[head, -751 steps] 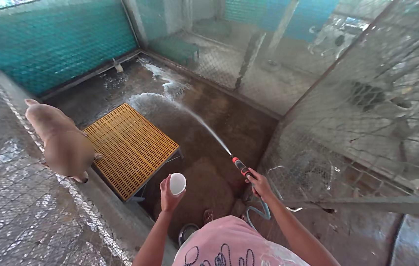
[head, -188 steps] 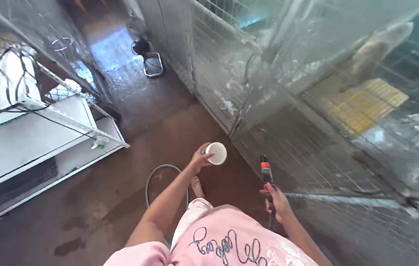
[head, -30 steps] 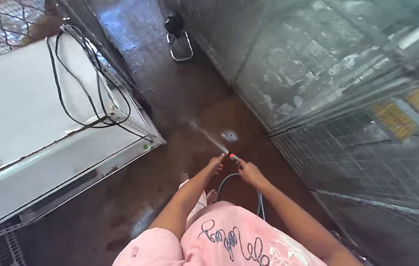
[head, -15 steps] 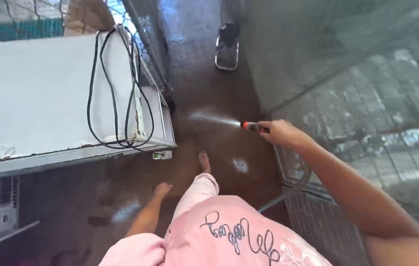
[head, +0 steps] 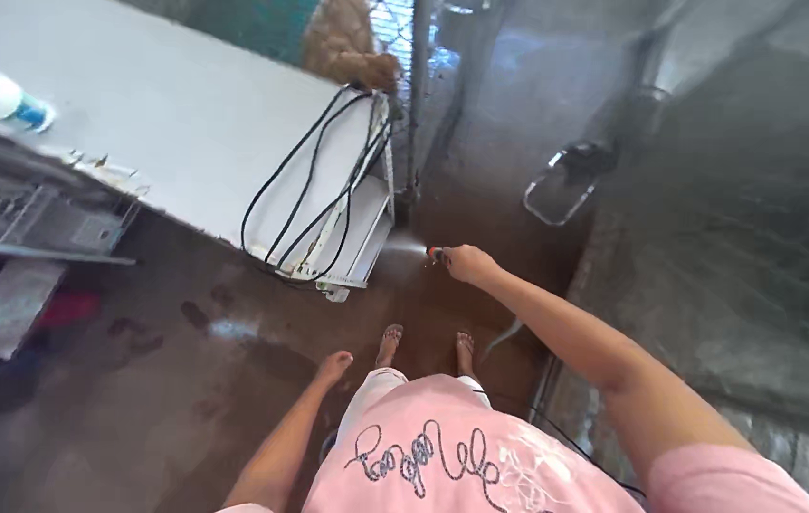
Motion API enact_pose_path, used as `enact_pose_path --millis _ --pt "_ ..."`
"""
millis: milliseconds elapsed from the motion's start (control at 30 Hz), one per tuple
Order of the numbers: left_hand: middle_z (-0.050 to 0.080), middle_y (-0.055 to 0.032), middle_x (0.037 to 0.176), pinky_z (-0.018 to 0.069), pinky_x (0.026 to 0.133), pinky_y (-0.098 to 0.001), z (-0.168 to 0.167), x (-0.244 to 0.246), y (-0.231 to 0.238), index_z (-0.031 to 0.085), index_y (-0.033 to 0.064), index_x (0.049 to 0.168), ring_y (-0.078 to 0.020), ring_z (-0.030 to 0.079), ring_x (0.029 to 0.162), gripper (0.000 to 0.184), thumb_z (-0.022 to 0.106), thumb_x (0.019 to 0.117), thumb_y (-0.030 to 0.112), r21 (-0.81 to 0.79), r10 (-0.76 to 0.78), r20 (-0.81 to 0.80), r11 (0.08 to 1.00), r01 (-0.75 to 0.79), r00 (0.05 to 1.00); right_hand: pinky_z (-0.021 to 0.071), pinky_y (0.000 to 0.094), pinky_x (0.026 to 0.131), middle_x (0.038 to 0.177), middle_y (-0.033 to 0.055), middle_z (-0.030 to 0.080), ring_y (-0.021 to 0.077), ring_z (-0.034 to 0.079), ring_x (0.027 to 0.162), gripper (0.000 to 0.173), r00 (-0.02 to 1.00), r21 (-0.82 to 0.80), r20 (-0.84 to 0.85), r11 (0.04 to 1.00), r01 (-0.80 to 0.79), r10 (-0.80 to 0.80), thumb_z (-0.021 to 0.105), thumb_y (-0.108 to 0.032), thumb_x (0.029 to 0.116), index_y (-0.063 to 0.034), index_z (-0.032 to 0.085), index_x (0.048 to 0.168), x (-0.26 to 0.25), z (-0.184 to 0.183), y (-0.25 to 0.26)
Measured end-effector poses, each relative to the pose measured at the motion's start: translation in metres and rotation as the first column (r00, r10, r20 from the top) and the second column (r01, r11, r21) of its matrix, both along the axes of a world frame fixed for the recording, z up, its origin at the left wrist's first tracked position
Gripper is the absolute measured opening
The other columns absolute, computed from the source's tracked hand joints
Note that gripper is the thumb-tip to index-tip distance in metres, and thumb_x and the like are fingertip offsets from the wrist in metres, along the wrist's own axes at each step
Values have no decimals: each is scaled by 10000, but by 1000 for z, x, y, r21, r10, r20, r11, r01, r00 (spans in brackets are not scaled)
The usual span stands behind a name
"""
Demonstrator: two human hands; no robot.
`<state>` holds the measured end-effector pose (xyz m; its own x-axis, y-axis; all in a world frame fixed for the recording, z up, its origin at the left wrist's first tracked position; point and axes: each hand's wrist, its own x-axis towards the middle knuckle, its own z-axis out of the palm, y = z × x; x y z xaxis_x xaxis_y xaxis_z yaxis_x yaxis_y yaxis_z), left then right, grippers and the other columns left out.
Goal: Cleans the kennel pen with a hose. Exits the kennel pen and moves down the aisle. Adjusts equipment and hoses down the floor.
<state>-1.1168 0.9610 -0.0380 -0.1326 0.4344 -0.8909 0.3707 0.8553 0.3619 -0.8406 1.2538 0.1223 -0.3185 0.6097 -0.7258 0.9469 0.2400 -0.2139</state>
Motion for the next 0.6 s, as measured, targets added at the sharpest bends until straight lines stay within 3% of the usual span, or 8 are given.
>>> enact_pose_path --millis 100,200,233,300,400,500,600 --pt "597 -236 1388 445 1085 -557 -1 28 -63 579 40 1396 -383 581 1285 403 507 1087 289 -19 226 -117 973 -229 967 479 690 994 1311 217 662 438 612 1244 353 982 8 6 982 -190 190 592 -151 1000 -147 665 1346 15 -13 33" --pt "616 -246 1360 433 1082 -573 -3 83 -134 608 36 1368 -399 578 1286 378 496 1090 268 -34 480 -286 860 -510 829 457 682 1019 1315 241 654 448 603 1255 342 959 35 -15 959 -281 282 557 -203 1042 -91 656 1350 21 9 62" --pt "626 -248 1339 450 1056 -579 -6 109 -157 619 40 1357 -403 593 1258 376 502 1088 275 -58 530 -323 816 -575 784 463 679 1013 1304 250 655 454 609 1244 342 954 53 -26 953 -297 299 542 -208 1053 -80 642 1354 23 11 69" --pt "608 -258 1354 442 1053 -582 -12 169 -196 603 27 1372 -405 584 1254 403 503 1089 297 -169 555 -276 776 -608 785 469 676 1011 1279 254 664 448 620 1225 329 924 56 -25 923 -380 382 557 -210 1048 -66 654 1327 28 -3 85" --pt "581 -263 1411 360 1156 -575 -6 245 -214 598 -9 1373 -402 518 1367 430 504 1089 300 -220 519 -145 813 -539 842 464 672 1019 1278 269 658 455 617 1226 331 882 81 -23 880 -467 470 569 -178 1038 -42 646 1329 24 -10 91" --pt "599 -266 1373 415 1093 -581 -12 310 -217 600 11 1370 -413 563 1299 398 516 1086 275 -161 691 -124 695 -701 712 431 643 1080 1359 259 622 435 580 1293 364 824 27 20 824 -566 566 544 -205 1059 -35 623 1371 14 -16 88" --pt "604 -266 1360 442 1052 -575 -14 357 -221 586 23 1389 -411 586 1254 395 502 1091 269 -141 797 -115 577 -804 592 450 636 1064 1339 267 628 437 598 1268 358 823 44 38 822 -569 567 532 -196 1056 -22 618 1358 10 -25 81"
